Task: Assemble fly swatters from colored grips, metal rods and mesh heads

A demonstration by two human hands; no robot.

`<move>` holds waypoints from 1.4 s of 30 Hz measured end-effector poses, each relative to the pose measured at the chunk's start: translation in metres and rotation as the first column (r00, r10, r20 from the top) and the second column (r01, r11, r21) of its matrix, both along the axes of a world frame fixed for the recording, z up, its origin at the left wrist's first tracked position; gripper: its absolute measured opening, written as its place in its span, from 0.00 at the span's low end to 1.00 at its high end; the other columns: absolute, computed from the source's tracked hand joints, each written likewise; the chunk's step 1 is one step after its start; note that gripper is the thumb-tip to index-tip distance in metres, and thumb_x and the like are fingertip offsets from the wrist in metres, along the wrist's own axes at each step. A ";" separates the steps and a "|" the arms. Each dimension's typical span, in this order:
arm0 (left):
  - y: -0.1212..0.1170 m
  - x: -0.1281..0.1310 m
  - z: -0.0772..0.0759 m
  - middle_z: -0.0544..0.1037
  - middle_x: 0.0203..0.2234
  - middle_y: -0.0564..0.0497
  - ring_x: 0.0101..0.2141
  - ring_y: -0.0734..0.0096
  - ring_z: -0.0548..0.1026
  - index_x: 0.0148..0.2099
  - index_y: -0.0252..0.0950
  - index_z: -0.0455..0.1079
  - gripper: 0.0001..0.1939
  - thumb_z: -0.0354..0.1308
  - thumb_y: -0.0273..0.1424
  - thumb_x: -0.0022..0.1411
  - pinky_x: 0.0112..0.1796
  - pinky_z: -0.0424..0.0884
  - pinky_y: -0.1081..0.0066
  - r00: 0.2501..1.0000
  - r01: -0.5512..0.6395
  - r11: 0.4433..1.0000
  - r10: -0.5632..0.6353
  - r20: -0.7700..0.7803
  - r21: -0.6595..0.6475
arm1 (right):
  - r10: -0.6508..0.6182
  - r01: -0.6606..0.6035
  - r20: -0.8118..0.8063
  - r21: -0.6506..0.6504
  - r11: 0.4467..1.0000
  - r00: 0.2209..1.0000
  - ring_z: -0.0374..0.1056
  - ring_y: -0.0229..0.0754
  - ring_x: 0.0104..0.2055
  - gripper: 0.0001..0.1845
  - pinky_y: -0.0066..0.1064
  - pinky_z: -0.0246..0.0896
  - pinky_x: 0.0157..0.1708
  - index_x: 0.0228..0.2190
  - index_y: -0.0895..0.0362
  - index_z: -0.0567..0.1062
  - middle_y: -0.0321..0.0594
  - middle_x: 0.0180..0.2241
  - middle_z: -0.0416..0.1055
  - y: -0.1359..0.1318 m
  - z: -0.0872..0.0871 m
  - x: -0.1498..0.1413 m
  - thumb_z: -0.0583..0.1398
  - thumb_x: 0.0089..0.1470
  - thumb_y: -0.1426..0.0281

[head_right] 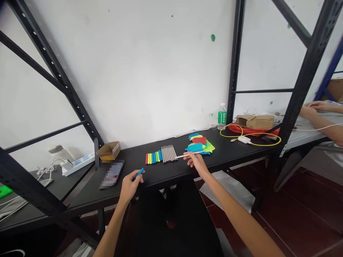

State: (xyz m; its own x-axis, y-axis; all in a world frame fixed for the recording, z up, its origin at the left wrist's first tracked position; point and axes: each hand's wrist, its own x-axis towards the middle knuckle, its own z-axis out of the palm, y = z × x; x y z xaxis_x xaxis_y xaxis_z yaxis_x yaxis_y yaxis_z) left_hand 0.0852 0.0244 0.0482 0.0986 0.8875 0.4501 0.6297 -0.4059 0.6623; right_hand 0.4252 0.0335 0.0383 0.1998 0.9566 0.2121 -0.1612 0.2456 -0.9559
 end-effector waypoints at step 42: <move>0.002 -0.003 -0.001 0.78 0.27 0.50 0.25 0.69 0.69 0.46 0.37 0.77 0.22 0.52 0.47 0.64 0.28 0.63 0.73 0.988 0.153 0.987 -0.151 0.036 -0.057 | 0.153 -0.153 -0.001 0.019 0.988 0.988 0.67 0.37 0.27 0.18 0.28 0.55 0.22 0.36 0.55 0.75 0.45 0.38 0.78 -0.013 0.009 -0.014 0.67 0.49 0.56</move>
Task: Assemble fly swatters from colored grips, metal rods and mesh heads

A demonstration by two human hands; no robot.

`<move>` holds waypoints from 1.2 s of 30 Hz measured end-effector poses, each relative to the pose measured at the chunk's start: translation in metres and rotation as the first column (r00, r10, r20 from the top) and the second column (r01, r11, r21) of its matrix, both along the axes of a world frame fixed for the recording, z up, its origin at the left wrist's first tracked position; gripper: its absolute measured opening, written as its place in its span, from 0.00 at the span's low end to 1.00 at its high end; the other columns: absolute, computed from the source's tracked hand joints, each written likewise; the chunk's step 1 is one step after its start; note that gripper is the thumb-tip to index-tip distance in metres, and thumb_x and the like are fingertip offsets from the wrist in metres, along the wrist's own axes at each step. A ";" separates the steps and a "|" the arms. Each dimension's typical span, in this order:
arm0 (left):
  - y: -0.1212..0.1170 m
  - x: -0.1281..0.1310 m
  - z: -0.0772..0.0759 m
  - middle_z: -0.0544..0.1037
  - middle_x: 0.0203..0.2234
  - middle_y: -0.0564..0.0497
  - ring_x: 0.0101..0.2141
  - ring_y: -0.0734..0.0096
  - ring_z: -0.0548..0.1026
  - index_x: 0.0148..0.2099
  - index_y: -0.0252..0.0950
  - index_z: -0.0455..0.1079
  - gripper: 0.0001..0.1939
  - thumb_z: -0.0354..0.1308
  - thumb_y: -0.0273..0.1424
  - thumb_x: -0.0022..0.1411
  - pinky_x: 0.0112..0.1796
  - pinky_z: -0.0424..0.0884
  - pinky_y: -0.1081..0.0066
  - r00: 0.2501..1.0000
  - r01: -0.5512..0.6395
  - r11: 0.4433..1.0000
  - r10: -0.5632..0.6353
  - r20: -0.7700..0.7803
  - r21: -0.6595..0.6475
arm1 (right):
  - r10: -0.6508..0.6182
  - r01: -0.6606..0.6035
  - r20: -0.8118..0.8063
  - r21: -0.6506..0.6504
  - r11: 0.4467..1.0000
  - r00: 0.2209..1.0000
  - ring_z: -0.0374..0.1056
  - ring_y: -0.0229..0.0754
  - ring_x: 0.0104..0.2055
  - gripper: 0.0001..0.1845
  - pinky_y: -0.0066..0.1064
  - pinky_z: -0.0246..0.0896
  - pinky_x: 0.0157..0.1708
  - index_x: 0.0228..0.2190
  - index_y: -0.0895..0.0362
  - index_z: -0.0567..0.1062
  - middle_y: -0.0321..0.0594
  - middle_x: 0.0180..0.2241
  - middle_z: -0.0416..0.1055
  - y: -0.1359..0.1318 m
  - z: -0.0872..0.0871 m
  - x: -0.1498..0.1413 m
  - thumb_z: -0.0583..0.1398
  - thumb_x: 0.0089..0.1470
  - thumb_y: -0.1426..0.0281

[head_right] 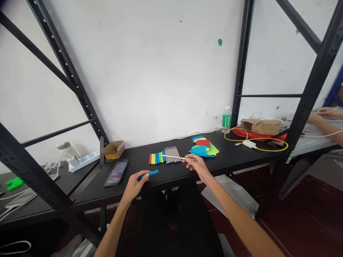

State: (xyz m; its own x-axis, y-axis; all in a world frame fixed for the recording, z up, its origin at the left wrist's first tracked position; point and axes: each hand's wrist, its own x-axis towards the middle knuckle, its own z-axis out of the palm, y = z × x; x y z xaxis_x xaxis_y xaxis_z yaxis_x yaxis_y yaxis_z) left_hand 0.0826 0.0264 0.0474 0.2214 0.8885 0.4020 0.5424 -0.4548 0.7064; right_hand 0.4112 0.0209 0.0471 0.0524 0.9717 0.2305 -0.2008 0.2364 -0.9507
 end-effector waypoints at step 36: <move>0.000 -0.003 0.000 0.76 0.23 0.51 0.22 0.71 0.67 0.46 0.37 0.79 0.24 0.50 0.48 0.65 0.26 0.61 0.74 0.998 0.058 0.998 -0.058 0.004 -0.012 | 0.049 -0.058 0.176 0.045 0.997 0.983 0.71 0.43 0.29 0.19 0.28 0.51 0.21 0.36 0.56 0.76 0.43 0.26 0.77 0.002 -0.002 -0.003 0.66 0.49 0.54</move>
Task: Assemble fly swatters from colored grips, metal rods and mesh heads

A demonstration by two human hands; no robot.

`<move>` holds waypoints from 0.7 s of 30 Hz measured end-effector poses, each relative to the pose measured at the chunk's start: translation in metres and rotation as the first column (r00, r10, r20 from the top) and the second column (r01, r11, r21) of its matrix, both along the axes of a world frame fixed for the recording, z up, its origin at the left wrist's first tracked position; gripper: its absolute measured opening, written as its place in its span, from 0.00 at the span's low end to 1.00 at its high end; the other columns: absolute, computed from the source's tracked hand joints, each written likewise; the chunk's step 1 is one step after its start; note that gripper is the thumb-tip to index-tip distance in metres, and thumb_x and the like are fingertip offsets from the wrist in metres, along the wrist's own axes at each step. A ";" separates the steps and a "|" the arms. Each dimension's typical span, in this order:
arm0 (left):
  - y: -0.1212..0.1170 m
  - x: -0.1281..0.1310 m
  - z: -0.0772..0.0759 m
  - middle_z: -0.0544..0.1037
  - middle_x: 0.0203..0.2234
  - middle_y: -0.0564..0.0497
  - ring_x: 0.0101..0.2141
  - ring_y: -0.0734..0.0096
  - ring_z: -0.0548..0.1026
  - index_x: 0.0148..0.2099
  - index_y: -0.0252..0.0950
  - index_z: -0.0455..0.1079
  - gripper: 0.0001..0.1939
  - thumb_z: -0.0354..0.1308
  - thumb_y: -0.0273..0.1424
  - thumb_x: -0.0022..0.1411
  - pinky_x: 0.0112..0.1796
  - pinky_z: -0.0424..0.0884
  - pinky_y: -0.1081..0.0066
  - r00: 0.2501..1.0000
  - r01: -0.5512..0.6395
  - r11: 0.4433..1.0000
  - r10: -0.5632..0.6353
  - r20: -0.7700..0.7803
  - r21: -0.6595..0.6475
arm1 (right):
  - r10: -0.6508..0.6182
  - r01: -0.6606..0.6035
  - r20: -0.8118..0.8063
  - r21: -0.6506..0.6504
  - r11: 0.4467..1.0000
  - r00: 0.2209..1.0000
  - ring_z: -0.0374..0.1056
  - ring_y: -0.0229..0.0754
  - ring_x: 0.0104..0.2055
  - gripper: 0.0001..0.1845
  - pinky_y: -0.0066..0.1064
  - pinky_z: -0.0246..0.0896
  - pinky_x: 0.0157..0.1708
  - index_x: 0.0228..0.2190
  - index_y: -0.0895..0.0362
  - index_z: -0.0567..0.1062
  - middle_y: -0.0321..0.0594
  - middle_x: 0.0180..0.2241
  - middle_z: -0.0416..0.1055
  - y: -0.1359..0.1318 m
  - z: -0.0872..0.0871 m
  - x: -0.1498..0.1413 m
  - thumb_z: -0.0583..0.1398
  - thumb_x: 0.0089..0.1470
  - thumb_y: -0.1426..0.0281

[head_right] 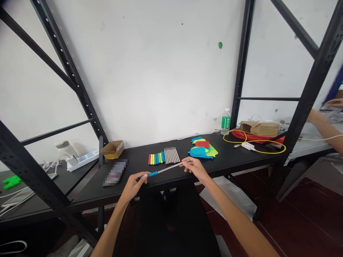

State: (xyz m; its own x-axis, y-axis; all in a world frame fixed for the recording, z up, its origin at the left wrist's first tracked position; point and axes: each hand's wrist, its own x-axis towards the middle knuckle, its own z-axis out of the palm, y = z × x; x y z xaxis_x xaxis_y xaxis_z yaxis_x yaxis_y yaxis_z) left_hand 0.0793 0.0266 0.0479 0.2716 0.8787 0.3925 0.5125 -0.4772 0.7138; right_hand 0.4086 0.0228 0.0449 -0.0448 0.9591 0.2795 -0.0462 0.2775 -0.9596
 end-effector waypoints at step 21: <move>0.001 -0.010 0.011 0.79 0.30 0.47 0.26 0.72 0.68 0.49 0.35 0.75 0.19 0.55 0.42 0.63 0.28 0.63 0.73 0.953 0.190 0.970 -0.145 0.265 -0.153 | 0.002 -0.003 0.048 0.010 1.000 0.999 0.71 0.41 0.26 0.20 0.27 0.50 0.21 0.38 0.55 0.73 0.41 0.27 0.78 0.005 -0.007 -0.001 0.65 0.50 0.54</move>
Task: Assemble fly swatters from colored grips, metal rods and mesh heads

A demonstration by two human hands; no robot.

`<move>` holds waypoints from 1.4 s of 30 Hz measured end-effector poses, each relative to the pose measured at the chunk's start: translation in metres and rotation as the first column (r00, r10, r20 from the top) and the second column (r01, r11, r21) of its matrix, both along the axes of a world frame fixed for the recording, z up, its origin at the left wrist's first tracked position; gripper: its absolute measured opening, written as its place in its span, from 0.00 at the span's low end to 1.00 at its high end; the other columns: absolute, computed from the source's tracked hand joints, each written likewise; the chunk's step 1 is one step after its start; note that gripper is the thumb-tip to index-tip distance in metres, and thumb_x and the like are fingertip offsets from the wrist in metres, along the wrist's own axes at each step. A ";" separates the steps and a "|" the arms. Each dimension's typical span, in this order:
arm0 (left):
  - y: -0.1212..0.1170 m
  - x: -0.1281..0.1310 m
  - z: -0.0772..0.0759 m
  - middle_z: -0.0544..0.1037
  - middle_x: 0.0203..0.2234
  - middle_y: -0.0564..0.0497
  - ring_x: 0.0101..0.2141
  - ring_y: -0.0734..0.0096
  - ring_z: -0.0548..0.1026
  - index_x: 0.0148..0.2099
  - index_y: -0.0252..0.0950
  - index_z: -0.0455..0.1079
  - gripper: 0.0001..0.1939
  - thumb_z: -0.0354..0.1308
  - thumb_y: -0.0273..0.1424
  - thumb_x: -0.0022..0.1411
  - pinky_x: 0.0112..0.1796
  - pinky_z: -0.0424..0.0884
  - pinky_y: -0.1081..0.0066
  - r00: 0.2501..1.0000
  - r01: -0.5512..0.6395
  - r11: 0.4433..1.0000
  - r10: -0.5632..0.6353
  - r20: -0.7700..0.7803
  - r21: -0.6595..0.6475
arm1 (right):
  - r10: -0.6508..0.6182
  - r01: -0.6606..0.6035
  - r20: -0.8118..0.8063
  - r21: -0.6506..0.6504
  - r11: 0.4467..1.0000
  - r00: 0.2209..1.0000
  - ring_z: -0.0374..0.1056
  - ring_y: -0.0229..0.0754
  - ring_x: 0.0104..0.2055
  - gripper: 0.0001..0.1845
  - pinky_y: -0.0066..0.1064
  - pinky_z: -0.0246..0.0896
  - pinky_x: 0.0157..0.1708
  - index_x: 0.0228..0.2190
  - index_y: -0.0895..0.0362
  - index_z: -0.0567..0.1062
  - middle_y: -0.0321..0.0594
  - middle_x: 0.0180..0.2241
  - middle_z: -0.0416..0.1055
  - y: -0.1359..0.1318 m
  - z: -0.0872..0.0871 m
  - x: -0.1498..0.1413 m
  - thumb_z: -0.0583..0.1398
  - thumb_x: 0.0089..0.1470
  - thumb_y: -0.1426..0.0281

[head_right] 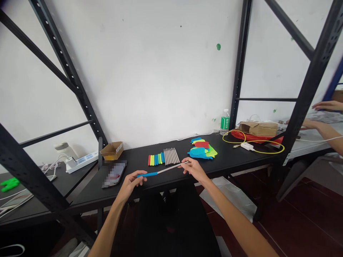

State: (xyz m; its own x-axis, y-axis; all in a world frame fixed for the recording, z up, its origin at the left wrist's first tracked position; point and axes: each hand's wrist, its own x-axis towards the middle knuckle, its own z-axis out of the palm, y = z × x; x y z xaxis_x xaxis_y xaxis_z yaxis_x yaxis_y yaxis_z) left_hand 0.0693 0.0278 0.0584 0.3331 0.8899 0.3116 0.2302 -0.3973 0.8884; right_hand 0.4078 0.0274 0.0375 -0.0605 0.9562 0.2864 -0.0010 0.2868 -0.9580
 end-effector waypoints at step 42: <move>0.009 -0.014 -0.012 0.81 0.32 0.42 0.29 0.69 0.72 0.49 0.30 0.75 0.19 0.63 0.38 0.59 0.30 0.65 0.71 0.928 0.016 0.991 0.035 0.372 -0.133 | 0.029 -0.030 0.082 0.016 0.999 0.996 0.65 0.37 0.27 0.18 0.28 0.53 0.22 0.32 0.57 0.74 0.45 0.34 0.78 0.002 -0.001 0.003 0.62 0.53 0.54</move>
